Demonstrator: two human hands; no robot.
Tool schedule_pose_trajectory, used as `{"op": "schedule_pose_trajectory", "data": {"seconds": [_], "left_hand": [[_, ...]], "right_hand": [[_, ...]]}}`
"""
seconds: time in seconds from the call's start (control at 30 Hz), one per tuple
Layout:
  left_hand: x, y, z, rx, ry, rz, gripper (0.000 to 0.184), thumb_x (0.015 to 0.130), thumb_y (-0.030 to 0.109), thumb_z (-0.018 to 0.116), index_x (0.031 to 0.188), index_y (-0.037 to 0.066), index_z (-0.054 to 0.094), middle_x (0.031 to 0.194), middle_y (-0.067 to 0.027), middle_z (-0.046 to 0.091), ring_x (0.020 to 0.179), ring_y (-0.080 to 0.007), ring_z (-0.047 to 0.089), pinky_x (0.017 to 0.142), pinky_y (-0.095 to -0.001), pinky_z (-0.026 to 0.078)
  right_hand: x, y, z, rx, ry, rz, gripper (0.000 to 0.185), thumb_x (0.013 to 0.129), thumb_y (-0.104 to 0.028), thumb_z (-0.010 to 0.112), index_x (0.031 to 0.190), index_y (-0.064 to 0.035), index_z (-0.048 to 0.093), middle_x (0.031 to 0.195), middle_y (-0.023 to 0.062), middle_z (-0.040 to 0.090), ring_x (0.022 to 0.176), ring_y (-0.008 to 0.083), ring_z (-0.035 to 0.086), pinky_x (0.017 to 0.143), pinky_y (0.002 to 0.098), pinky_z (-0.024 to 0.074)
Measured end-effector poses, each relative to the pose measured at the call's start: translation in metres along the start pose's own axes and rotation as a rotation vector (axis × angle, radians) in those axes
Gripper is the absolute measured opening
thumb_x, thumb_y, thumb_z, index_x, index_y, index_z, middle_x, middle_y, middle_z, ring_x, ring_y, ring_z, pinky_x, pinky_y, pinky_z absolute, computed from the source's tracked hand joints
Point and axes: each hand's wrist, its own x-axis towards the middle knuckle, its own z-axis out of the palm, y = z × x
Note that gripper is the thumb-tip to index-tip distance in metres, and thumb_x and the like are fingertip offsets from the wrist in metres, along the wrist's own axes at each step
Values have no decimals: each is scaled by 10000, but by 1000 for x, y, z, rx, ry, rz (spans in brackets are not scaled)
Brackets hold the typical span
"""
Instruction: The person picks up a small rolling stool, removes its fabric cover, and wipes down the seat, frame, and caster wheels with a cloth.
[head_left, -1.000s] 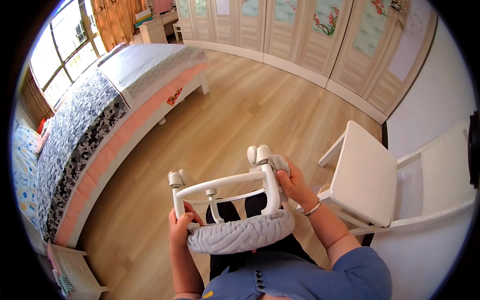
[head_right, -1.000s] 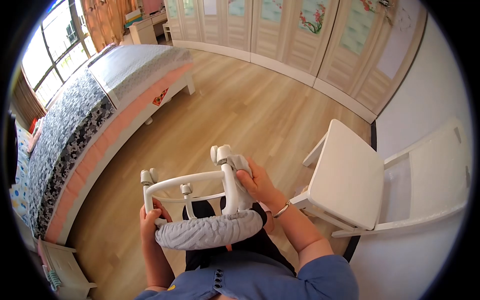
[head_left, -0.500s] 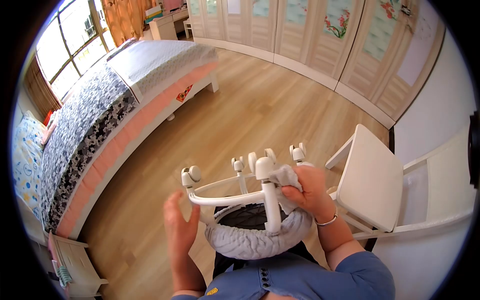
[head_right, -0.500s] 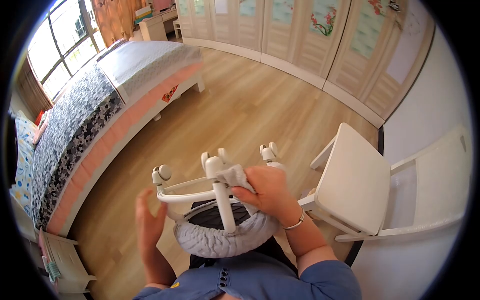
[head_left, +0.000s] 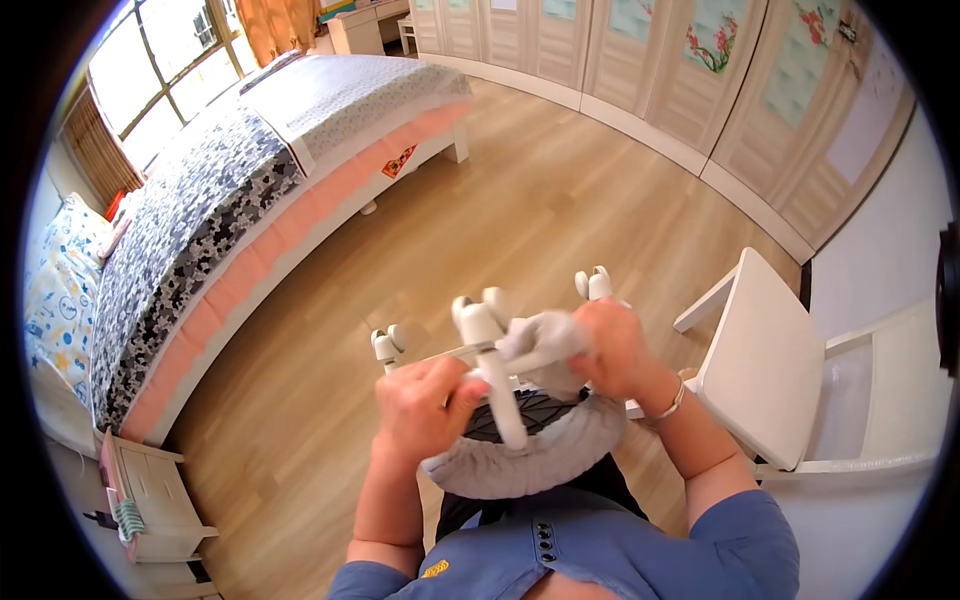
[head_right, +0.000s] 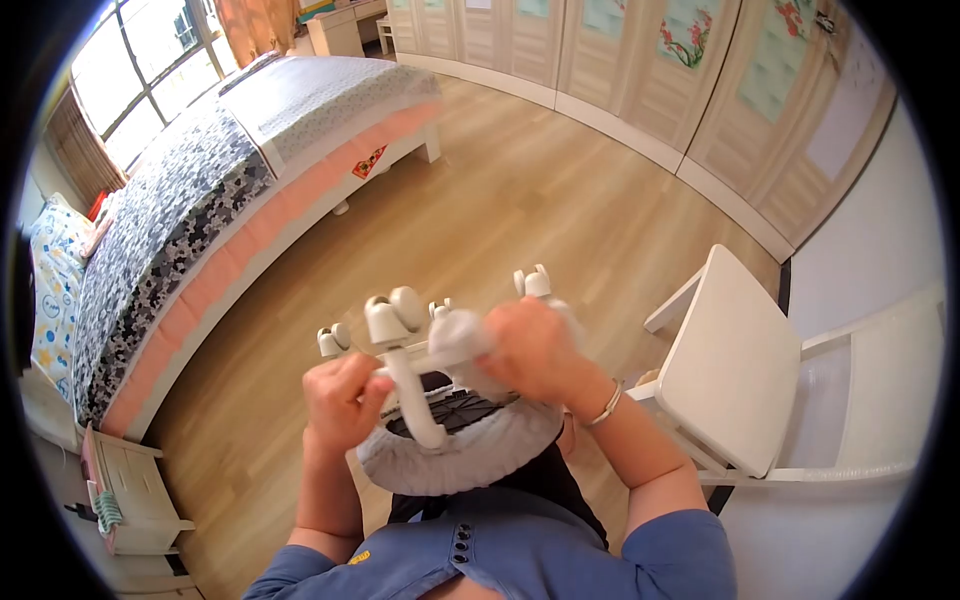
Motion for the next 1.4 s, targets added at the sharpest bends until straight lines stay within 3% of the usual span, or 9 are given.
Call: {"op": "schedule_pose_trajectory", "data": {"seconds": [0.1,0.23,0.37,0.7,0.77,0.87,1.0,1.2,1.4], "left_hand": [[4,-7,1,-20,44,-62,289,826,231,611,601,76,517,487,-67,466,419,-236,475,394,-334,345],[6,-14,9,-3,66,-130,341,888,205,538,578,65,517,460,-75,434,384,-240,427,383,-335,321],[16,-9,15,25,59,-160,344,908,189,507,593,53,533,458,-89,425,378,-261,410,387,-353,321],[9,-17,21,45,136,-136,346,895,135,493,560,47,481,462,-98,401,374,-256,386,386,-347,304],[8,-19,22,110,145,-117,361,885,147,514,540,55,453,461,-105,394,375,-265,388,382,-354,300],[9,-16,19,67,175,-118,369,875,153,527,529,63,436,457,-104,389,374,-268,395,377,-357,297],[18,2,17,87,92,-167,369,869,192,548,533,66,461,458,-87,433,383,-269,430,382,-368,321],[17,20,-9,-34,-114,-247,188,888,230,529,900,50,580,557,-86,588,495,-260,586,440,-345,414],[35,11,-20,-548,-458,-488,619,872,335,579,1304,5,282,1074,-161,616,597,-229,625,542,-343,473]], "right_hand": [[-26,14,6,457,75,461,254,793,-139,600,1013,-30,533,883,129,531,764,280,517,683,383,409],[-26,4,7,560,145,619,279,806,-157,585,1041,-15,532,927,148,526,817,282,515,710,386,408],[11,-16,4,-184,14,-54,266,787,-191,585,1047,-136,571,975,122,512,816,237,520,701,360,412],[22,-10,17,-115,-18,-195,280,694,-230,627,956,-142,578,960,99,523,814,239,533,687,339,421],[6,6,12,-98,-41,-51,301,678,-183,635,959,-107,559,899,114,545,750,278,530,665,353,435],[-50,31,24,543,238,454,206,856,-174,555,1030,-73,511,812,53,539,667,154,504,602,265,413],[-42,22,-1,636,181,752,199,958,-237,450,1056,-67,483,776,-24,480,647,30,408,557,183,345],[7,4,-25,808,226,647,211,940,-221,504,1064,-54,541,747,-63,472,627,5,382,520,163,311],[51,-17,-20,931,213,594,237,919,-201,542,1076,-27,577,867,-3,554,696,26,460,567,172,371]]}}
